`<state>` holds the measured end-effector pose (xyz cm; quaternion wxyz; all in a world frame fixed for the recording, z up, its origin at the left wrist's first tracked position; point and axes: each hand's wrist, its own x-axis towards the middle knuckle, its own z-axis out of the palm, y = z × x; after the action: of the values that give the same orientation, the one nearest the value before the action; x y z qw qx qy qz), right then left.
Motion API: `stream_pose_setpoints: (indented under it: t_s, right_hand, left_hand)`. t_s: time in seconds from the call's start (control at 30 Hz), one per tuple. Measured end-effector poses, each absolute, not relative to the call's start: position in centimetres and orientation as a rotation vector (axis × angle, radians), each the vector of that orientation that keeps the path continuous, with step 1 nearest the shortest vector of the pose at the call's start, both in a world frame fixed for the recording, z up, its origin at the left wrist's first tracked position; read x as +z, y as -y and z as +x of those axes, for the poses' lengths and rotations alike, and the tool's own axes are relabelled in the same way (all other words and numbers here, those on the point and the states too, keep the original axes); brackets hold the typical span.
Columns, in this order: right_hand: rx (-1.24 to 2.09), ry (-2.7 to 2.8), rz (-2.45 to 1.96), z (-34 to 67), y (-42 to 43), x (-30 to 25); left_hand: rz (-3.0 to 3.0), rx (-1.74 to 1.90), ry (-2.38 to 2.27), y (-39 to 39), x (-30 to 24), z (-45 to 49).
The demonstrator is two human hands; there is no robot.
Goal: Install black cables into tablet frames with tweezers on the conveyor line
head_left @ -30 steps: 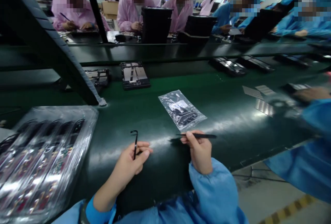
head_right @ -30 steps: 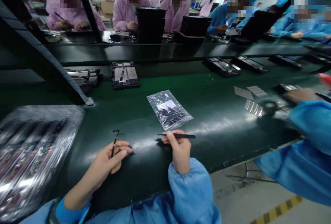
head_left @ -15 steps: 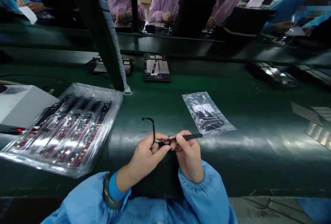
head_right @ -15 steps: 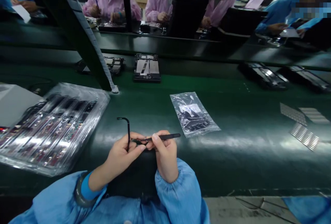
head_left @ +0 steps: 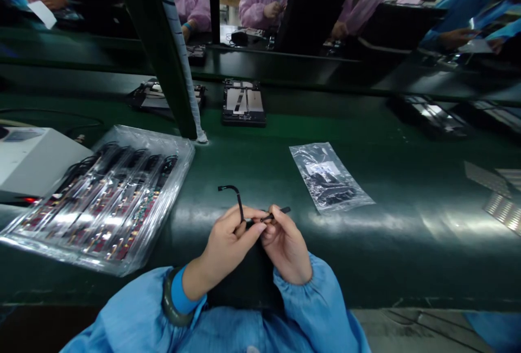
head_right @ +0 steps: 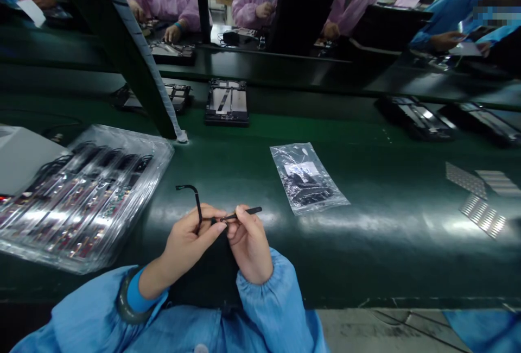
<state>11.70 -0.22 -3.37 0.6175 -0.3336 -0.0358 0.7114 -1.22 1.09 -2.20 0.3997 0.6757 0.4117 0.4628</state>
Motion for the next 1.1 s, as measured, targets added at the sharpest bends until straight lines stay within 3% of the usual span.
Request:
stream_pose_setpoints:
  t_s: [0.27, 1.1]
  right_hand:
    - [1.775, -0.155, -0.696, 11.37, 0.12, -3.19]
    - [1.880, -0.157, -0.577, 11.20, 0.43, -3.64]
  left_hand:
    - [1.771, 1.254, -0.986, -1.11, -2.08, -1.32]
    - [1.818, 1.307, -0.889, -0.94, -1.52, -1.50]
